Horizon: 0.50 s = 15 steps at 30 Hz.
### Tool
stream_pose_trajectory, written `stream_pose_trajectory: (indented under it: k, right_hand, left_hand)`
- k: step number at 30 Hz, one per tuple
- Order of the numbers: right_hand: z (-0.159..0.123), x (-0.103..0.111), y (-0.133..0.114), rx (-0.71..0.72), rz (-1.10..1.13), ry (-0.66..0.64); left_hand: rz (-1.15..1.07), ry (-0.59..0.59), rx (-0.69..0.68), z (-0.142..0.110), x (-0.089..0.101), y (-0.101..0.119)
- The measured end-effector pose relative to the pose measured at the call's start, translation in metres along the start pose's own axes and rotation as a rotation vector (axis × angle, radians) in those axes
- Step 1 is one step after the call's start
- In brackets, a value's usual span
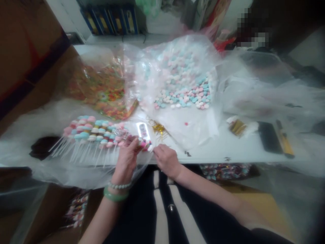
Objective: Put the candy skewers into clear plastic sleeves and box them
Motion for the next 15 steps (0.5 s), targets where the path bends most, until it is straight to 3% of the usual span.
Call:
stream_pose_trajectory:
  k: [2,4,7,11,15]
  right_hand:
    - [0.0,-0.001,-0.002,0.012,0.049,-0.001]
    - [0.004,-0.002,0.0,-0.047,0.249,-0.019]
    - [0.009,-0.017,0.015,-0.349,0.725,-0.124]
    - [-0.004,-0.052,0.017,-0.821,1.306,-0.384]
    - [-0.008,-0.062,0.009,-0.911,1.507,-0.464]
  left_hand:
    - [0.026,-0.038,0.029,0.002,0.0,-0.005]
    - [0.052,-0.072,0.062,0.004,-0.001,-0.009]
    - [0.053,-0.097,0.102,0.005,-0.001,-0.013]
    - [0.024,-0.093,0.121,0.006,0.002,-0.016]
    - [-0.024,-0.086,0.088,0.008,0.003,-0.014]
Point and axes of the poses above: each hand's wrist, its own z-axis towards the middle knuckle, its own x-axis out of the back of the hand, y = z × x, the point moved 8 cm from there along z, towards the middle knuckle, and after that the axes turned 6 degrees about -z, right-handed, at the moved point
